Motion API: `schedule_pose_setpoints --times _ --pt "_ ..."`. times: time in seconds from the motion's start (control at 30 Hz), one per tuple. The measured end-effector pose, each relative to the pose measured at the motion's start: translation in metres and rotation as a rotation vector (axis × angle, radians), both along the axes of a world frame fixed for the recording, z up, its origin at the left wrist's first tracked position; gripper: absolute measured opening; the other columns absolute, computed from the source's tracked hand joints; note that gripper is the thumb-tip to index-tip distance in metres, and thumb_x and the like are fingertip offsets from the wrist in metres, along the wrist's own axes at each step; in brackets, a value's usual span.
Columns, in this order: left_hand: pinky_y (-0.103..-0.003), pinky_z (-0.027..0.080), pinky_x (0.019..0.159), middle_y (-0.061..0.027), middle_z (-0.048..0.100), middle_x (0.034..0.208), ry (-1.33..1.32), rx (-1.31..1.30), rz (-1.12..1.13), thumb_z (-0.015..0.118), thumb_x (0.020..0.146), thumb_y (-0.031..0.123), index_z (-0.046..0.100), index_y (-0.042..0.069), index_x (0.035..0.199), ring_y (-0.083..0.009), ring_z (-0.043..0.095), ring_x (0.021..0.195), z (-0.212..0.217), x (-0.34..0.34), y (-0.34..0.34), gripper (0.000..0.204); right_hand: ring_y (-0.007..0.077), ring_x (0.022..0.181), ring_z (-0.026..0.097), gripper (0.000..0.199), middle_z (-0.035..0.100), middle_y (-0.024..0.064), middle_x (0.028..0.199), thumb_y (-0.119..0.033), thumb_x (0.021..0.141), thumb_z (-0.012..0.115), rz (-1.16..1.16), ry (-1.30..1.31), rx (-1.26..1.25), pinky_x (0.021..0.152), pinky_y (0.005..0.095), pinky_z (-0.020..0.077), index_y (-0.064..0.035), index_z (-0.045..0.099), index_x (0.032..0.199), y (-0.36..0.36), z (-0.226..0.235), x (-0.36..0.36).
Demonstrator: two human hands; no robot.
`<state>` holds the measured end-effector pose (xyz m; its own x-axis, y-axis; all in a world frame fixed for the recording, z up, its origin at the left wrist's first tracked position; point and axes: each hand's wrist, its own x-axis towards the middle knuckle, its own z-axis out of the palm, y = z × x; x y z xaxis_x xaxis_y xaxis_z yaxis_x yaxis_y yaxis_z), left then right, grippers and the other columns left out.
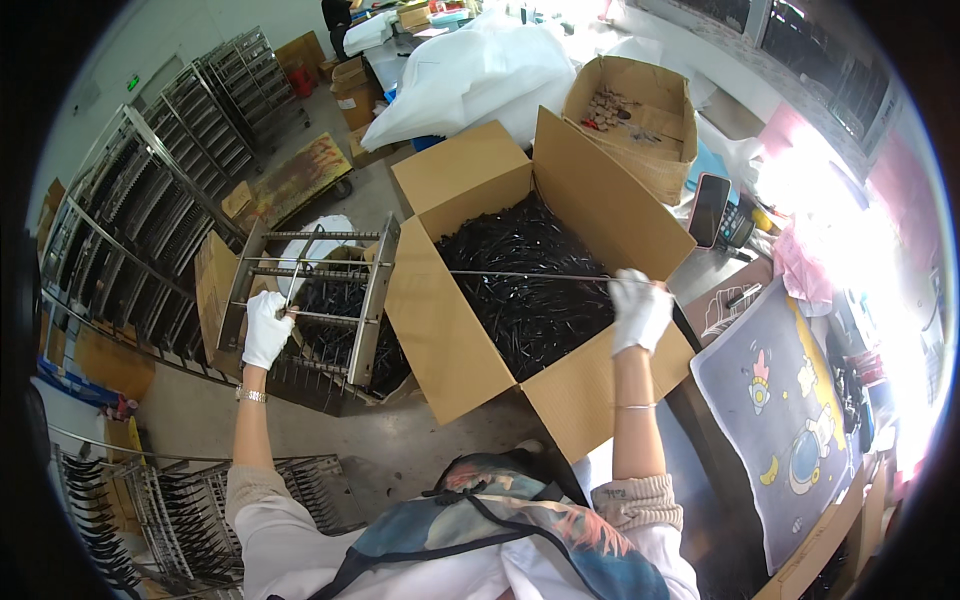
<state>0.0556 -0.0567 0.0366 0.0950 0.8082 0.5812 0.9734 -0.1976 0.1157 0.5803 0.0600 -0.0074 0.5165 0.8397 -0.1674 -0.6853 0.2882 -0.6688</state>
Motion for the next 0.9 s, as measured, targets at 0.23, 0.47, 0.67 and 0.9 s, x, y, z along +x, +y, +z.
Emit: schedule_pose_setpoints --times 0.23,0.47,0.67,0.9 --pt "-0.046 0.037 0.065 -0.0131 0.050 0.067 0.043 0.058 0.027 0.076 0.073 0.007 0.047 0.006 0.067 -0.0357 0.051 0.069 0.005 0.002 0.023 0.030 0.0330 0.081 0.070 0.017 0.071 0.0154 0.086 -0.019 0.085 0.066 0.653 -1.494 0.395 0.078 0.0408 0.0557 -0.0067 0.071 0.095 -0.063 0.034 -0.106" --pt "-0.047 0.038 0.064 -0.0131 0.048 0.065 0.082 0.234 0.040 0.075 0.076 0.006 0.045 0.006 0.068 -0.0354 0.051 0.069 0.042 0.045 0.038 0.032 0.0376 0.082 0.069 0.021 0.071 0.0193 0.088 -0.020 0.092 0.059 0.703 -1.606 0.303 0.076 0.0453 0.0544 -0.0081 0.073 0.102 -0.069 0.030 -0.202" --pt "-0.046 0.039 0.067 -0.0109 0.050 0.068 0.178 0.230 0.125 0.074 0.078 0.010 0.051 0.006 0.072 -0.0340 0.052 0.071 0.058 0.066 0.036 0.024 0.0390 0.081 0.068 0.022 0.069 0.0221 0.086 -0.019 0.088 0.061 0.882 -1.700 0.221 0.078 0.0405 0.0557 -0.0047 0.075 0.098 -0.047 0.044 -0.195" --pt "-0.046 0.045 0.062 -0.0155 0.058 0.062 0.099 0.180 0.319 0.075 0.073 0.011 0.058 0.002 0.064 -0.0358 0.059 0.064 0.064 0.089 0.039 0.021 0.0380 0.088 0.069 0.043 0.067 0.0213 0.108 -0.028 0.082 0.075 0.706 -1.486 0.246 0.081 0.0420 0.0556 -0.0005 0.064 0.113 -0.056 0.046 -0.182"
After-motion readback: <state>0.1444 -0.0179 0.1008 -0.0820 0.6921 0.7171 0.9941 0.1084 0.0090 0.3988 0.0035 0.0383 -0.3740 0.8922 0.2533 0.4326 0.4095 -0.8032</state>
